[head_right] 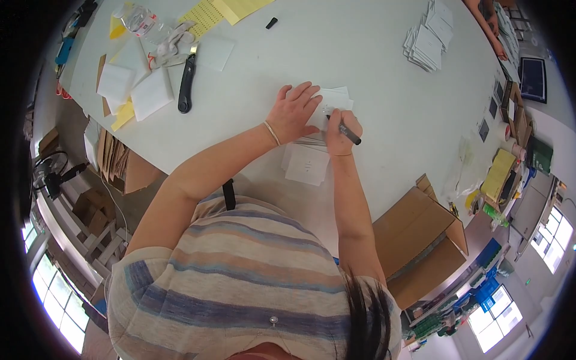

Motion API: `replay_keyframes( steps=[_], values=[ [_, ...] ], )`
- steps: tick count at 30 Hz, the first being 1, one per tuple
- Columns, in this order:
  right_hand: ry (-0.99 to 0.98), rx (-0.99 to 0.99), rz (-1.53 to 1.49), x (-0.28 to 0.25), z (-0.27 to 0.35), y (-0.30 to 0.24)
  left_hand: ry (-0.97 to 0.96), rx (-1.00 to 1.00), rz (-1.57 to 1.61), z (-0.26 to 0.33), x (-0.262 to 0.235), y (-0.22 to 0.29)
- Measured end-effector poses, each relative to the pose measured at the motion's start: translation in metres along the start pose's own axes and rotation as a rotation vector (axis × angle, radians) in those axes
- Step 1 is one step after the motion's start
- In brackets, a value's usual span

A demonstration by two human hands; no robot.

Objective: The person counts and stacks small gray plates, then marks small white packets with a marker pen.

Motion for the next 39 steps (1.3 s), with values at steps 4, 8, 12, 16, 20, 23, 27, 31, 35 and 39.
replay_keyframes(
  steps=[4, 8, 12, 16, 20, 23, 27, 31, 35, 39],
  values=[
    [0.027, 0.034, -0.066, 0.001, 0.005, 0.008, 0.001, 0.001, -0.001, 0.000, -0.001, 0.002],
    [-0.040, -0.034, -0.019, 0.000, 0.000, 0.000, 0.002, 0.003, -0.008, 0.000, -0.002, 0.001],
    [0.098, 0.186, -0.230, -0.005, 0.006, 0.007, 0.011, 0.007, 0.000, -0.001, -0.004, 0.003],
    [0.270, 0.310, -0.342, -0.014, 0.004, 0.012, 0.013, 0.006, 0.049, -0.002, -0.006, 0.002],
    [0.395, 0.361, -0.397, -0.020, -0.005, 0.014, 0.012, 0.089, 0.098, 0.007, -0.016, 0.003],
    [0.289, 0.300, -0.371, -0.018, -0.008, 0.018, -0.074, 0.157, 0.115, 0.036, -0.022, 0.011],
    [0.051, 0.149, -0.217, -0.005, -0.008, 0.019, -0.241, 0.284, 0.123, 0.081, -0.010, 0.020],
    [-0.018, 0.110, -0.080, 0.003, -0.011, 0.008, -0.177, 0.193, 0.177, 0.067, -0.009, 0.019],
    [-0.006, 0.091, -0.088, 0.006, -0.013, 0.000, 0.040, 0.056, 0.106, 0.017, -0.012, 0.007],
    [-0.030, 0.060, -0.050, 0.010, -0.015, -0.001, -0.027, 0.044, 0.052, 0.002, -0.005, -0.004]
  ],
)
Point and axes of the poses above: each hand's wrist, its own z-axis away from the middle knuckle, its own x-axis out of the palm, y = z × x, the point moved 4 cm from there along -z, towards the middle knuckle, and after that the axes turned 13 degrees about -x, right-handed, at the moved point
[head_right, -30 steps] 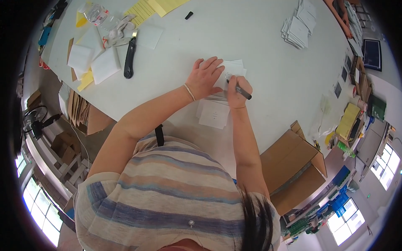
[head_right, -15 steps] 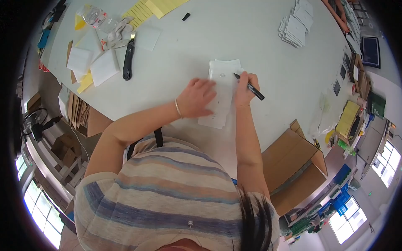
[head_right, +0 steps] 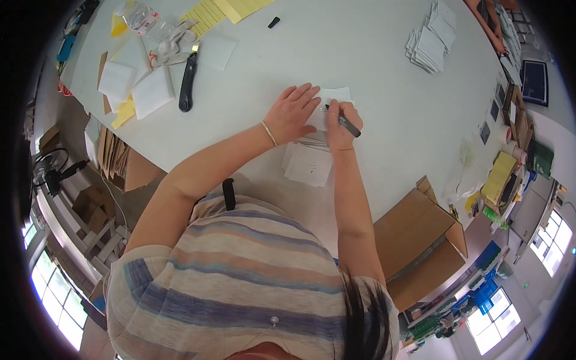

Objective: The person counts and stacks small gray plates, then marks small white packets with a marker pen.

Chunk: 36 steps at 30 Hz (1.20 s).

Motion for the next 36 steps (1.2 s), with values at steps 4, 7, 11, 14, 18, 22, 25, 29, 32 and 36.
replay_keyframes(
  steps=[4, 7, 11, 14, 18, 22, 25, 29, 32, 36],
  values=[
    [-0.026, -0.008, 0.054, 0.001, 0.001, 0.002, -0.005, -0.001, 0.003, -0.001, -0.001, 0.001],
    [-0.043, -0.026, 0.068, 0.001, 0.001, 0.003, -0.009, -0.002, -0.006, -0.001, -0.002, 0.001],
    [-0.017, -0.016, 0.059, 0.001, 0.001, 0.002, -0.015, 0.007, -0.007, -0.002, -0.003, 0.003],
    [-0.016, -0.016, 0.052, 0.000, 0.002, 0.001, -0.016, 0.007, -0.011, -0.002, -0.004, 0.002],
    [0.059, 0.010, -0.063, -0.008, 0.015, 0.016, 0.008, 0.032, -0.020, -0.002, -0.002, 0.003],
    [0.047, 0.039, -0.080, -0.009, 0.022, 0.008, 0.017, 0.022, -0.011, -0.002, -0.002, 0.002],
    [0.036, -0.096, -0.040, -0.009, 0.021, 0.002, 0.018, 0.017, -0.003, -0.002, -0.002, 0.003],
    [-0.030, -0.154, 0.032, -0.007, 0.019, 0.000, 0.017, 0.016, -0.001, -0.002, -0.002, 0.004],
    [-0.040, -0.168, 0.052, -0.005, 0.017, -0.002, 0.025, 0.015, -0.008, -0.002, -0.003, 0.003],
    [0.017, -0.076, 0.043, -0.007, 0.020, 0.004, 0.027, 0.016, -0.010, -0.001, -0.002, 0.005]
  ],
)
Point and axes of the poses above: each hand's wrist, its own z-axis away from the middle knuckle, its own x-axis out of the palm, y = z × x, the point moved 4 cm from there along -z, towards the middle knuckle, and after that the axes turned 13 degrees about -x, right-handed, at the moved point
